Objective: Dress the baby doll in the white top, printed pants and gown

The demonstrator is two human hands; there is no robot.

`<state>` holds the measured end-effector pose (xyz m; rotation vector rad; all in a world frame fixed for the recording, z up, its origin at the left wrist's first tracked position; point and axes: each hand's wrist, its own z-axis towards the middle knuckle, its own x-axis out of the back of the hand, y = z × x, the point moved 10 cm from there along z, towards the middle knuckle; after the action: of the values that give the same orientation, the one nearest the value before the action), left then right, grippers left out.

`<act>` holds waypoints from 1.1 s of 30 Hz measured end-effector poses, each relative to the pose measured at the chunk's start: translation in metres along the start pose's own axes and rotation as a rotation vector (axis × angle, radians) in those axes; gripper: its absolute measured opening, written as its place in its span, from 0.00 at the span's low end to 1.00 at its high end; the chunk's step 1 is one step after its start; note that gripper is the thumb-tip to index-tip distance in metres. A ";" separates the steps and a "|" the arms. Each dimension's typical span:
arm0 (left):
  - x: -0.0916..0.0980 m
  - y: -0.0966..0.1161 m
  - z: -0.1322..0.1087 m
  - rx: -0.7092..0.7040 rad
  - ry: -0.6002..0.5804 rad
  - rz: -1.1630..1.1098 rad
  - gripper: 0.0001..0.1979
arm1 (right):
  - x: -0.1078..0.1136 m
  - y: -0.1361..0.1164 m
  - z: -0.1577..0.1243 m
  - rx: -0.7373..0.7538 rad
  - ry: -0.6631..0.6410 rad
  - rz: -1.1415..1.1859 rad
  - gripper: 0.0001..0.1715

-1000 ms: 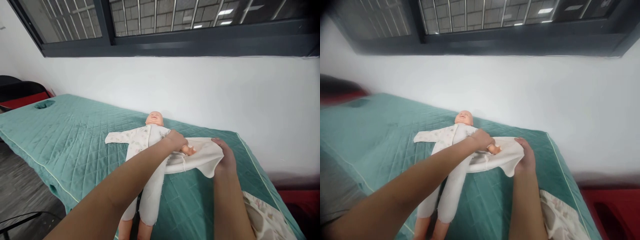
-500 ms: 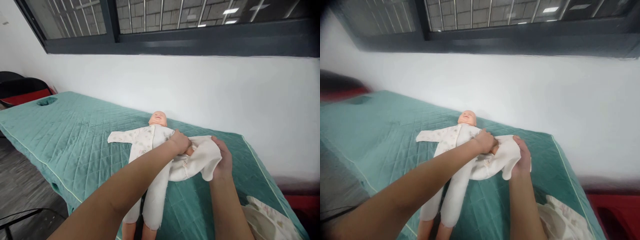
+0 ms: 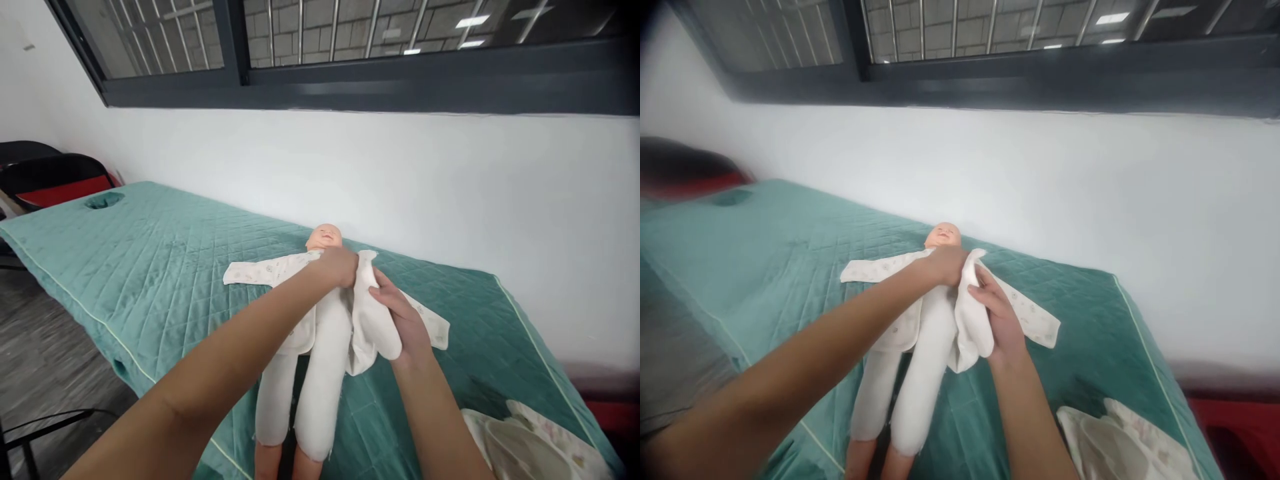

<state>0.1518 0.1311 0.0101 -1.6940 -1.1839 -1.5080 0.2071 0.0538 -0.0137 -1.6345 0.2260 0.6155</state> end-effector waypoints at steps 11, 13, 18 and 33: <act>0.023 -0.060 -0.053 -0.026 0.316 -0.706 0.20 | -0.036 0.013 -0.011 -0.026 -0.182 -0.426 0.22; 0.015 -0.056 -0.054 -0.026 0.266 -0.701 0.27 | -0.034 0.016 -0.013 -0.048 -0.180 -0.542 0.22; 0.010 -0.067 -0.047 0.067 0.373 -0.736 0.17 | -0.037 0.019 -0.015 -0.037 -0.233 -0.660 0.22; -0.033 -0.127 -0.164 0.249 1.066 -0.887 0.10 | -0.034 0.016 -0.001 0.421 -0.139 -1.131 0.30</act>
<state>-0.0356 0.0372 -0.0063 0.0193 -1.3953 -2.1662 0.1711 0.0435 -0.0095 -1.0602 -0.6129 -0.1916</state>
